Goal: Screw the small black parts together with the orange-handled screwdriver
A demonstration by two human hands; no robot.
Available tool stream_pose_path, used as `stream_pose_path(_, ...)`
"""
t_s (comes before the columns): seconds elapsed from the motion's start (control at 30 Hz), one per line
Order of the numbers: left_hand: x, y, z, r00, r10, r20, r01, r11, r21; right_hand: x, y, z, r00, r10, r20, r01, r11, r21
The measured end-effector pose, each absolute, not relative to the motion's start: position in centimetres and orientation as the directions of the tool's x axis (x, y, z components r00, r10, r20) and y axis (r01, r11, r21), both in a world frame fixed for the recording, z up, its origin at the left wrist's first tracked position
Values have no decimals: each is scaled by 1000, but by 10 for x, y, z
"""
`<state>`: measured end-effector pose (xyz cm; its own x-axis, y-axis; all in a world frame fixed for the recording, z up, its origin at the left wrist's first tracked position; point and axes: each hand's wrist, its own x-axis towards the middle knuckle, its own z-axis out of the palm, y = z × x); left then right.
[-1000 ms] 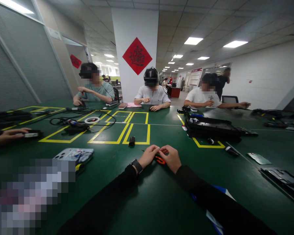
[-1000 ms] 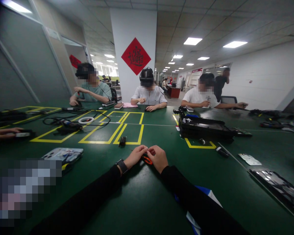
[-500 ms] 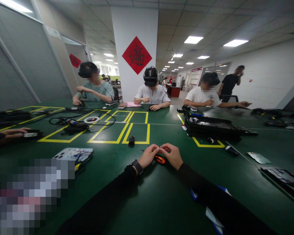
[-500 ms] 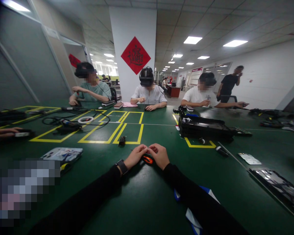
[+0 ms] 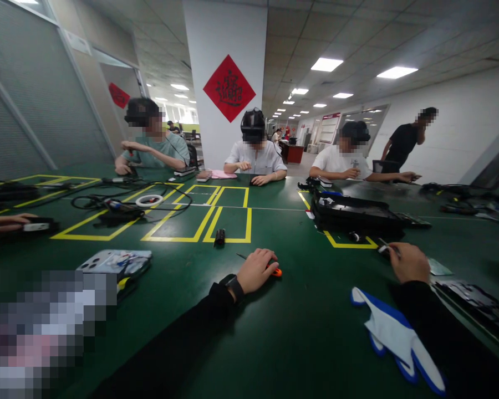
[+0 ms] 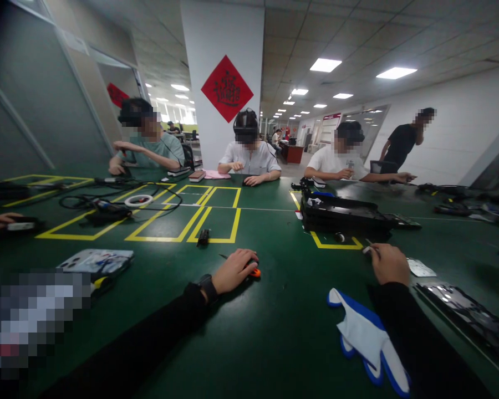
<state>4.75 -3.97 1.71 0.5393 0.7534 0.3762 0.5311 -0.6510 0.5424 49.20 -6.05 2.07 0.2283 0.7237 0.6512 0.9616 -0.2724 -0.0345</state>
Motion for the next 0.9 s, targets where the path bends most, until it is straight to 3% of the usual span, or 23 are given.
stream_pose_path(0.2, 48, -41, 17, 547, 745, 382, 536, -662, 524, 525, -74, 12, 351, 754, 555, 931, -342, -126)
stream_pose_path(0.5, 47, -41, 17, 548, 744, 381, 541, -663, 518, 535, -66, 5, 352, 799, 487, 932, -348, -102)
stream_pose_path(0.63, 47, -42, 18, 547, 743, 384, 541, -665, 516, 536, -67, 6, 338, 790, 512, 940, -313, -138)
stream_pose_path(0.8, 48, -42, 18, 543, 748, 381, 539, -658, 525, 539, -69, 5, 416, 670, 614, 908, -335, -251)
stream_pose_path(0.9, 48, -42, 18, 542, 751, 376, 534, -654, 536, 537, -68, 6, 414, 687, 597, 910, -311, -273)
